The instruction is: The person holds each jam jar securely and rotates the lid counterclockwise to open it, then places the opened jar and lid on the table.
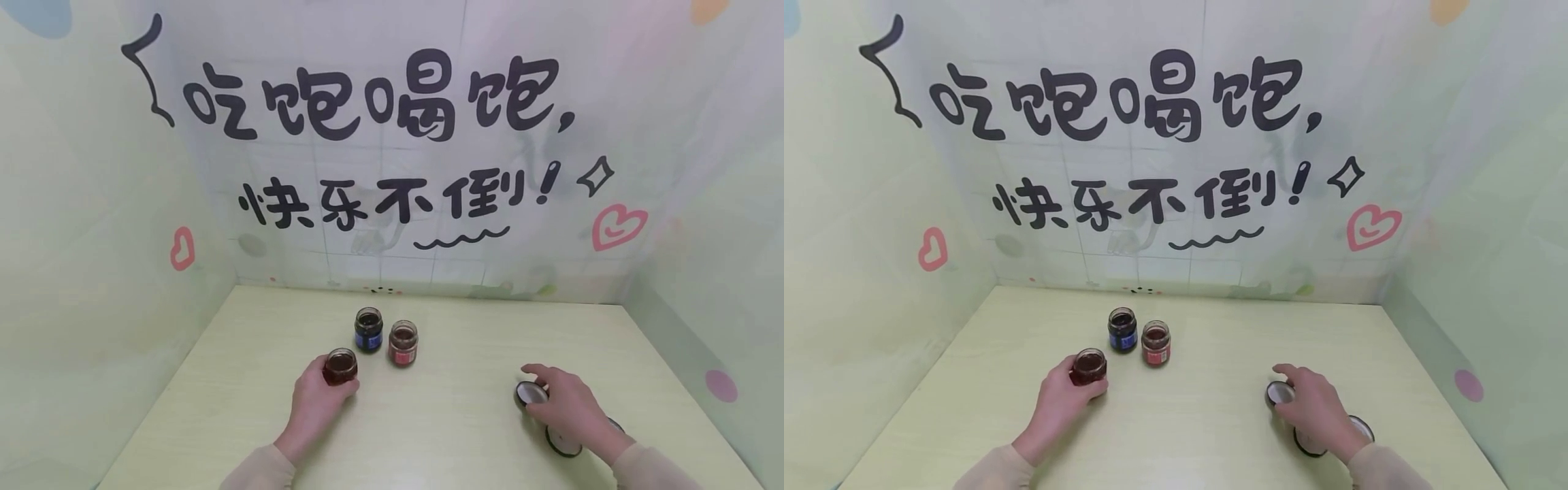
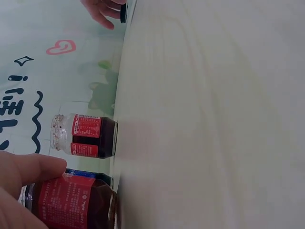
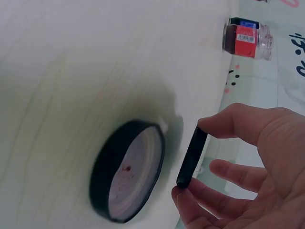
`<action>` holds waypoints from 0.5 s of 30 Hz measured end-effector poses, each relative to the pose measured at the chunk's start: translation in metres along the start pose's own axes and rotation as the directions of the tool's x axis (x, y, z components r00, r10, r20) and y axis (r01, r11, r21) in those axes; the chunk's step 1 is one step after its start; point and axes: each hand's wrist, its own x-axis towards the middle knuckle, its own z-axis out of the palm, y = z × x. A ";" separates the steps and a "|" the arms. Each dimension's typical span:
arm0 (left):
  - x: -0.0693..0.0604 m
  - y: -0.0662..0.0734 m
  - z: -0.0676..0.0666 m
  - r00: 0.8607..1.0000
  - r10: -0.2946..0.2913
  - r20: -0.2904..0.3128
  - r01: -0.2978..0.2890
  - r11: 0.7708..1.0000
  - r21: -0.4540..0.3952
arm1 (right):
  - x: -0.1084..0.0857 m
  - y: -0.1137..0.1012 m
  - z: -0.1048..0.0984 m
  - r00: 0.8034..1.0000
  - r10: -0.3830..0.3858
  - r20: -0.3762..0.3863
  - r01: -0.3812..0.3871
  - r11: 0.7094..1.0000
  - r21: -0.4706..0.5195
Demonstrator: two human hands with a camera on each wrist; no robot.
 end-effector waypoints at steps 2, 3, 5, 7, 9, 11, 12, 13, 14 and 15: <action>0.001 0.000 -0.001 1.000 -0.007 -0.001 0.007 1.000 -0.004 | 0.001 0.005 -0.002 1.000 0.002 -0.001 -0.002 1.000 -0.009; 0.002 0.000 -0.001 1.000 -0.008 0.000 0.008 1.000 -0.005 | 0.001 0.007 -0.002 1.000 0.002 -0.001 -0.002 1.000 -0.013; 0.004 -0.001 -0.002 1.000 -0.015 0.003 0.015 1.000 -0.008 | 0.002 0.011 -0.004 1.000 0.000 0.000 0.000 1.000 -0.018; 0.007 -0.002 -0.003 1.000 -0.023 0.002 0.023 1.000 -0.006 | 0.003 0.015 -0.006 1.000 0.000 0.003 0.000 1.000 -0.025; 0.009 -0.004 -0.003 1.000 -0.023 -0.001 0.023 1.000 -0.006 | 0.005 0.018 -0.007 1.000 -0.003 0.006 0.003 0.999 -0.034; 0.011 -0.005 -0.003 1.000 -0.023 -0.005 0.023 1.000 -0.006 | 0.006 0.020 -0.008 1.000 -0.005 0.010 0.005 0.999 -0.043; 0.012 -0.005 -0.003 1.000 -0.020 -0.007 0.020 1.000 -0.005 | 0.006 0.021 -0.009 1.000 -0.005 0.011 0.006 0.999 -0.048; 0.012 -0.005 -0.003 1.000 -0.018 -0.008 0.018 1.000 -0.005 | 0.007 0.022 -0.009 1.000 -0.008 0.012 0.008 0.998 -0.055; 0.013 -0.005 -0.004 1.000 -0.015 -0.007 0.015 1.000 -0.004 | 0.007 0.023 -0.009 1.000 -0.010 0.009 0.011 0.998 -0.065; 0.013 -0.005 -0.004 1.000 -0.010 -0.007 0.010 1.000 -0.001 | 0.008 0.024 -0.010 1.000 -0.015 0.007 0.015 0.997 -0.072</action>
